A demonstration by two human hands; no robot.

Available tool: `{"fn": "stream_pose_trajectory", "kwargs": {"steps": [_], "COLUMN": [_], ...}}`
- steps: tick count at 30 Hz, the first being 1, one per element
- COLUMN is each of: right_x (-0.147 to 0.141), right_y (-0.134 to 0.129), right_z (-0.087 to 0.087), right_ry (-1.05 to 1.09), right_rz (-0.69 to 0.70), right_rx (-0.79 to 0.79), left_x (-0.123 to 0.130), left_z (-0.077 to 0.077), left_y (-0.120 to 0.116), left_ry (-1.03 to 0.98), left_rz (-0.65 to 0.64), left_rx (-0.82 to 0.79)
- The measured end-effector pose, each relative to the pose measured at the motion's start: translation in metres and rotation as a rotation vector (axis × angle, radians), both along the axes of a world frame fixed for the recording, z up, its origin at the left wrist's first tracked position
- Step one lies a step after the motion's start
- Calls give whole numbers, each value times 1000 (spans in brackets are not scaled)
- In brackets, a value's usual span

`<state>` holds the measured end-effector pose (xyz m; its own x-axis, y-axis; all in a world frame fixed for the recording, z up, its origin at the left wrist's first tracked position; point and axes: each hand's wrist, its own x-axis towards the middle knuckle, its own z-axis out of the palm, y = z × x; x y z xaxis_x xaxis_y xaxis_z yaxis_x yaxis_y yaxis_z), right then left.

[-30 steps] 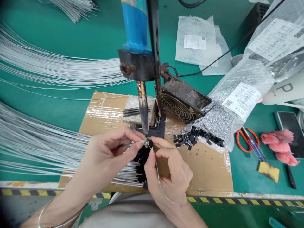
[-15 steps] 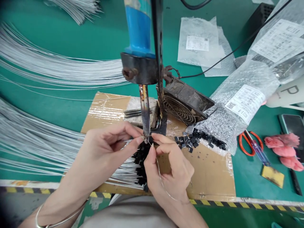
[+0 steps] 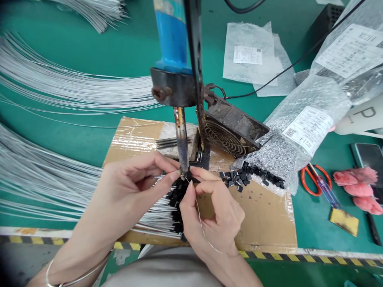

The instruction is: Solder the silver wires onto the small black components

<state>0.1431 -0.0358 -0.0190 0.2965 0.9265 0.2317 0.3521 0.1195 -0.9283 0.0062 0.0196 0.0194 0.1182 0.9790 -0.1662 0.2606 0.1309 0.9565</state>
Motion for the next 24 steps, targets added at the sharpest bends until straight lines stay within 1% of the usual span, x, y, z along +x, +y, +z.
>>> {"fn": "stream_pose_trajectory", "kwargs": {"steps": [5,10,19,24], "right_x": [-1,0,1,1], "right_y": [0,0,0,2], "right_z": [-5,-6,0,0], "right_ry": [-29,-54,-135,-190], "right_rz": [-28,-20,9,-13], "right_rx": [96,94,99,125], "left_x": [0,1,2,1], "left_z": [0,-1,1,0], "left_y": [-1,-2,-3,-3], "left_ry": [37,39,51,47], "left_rz": [-2,7,17,16], "left_rx": [28,30,61,65]}}
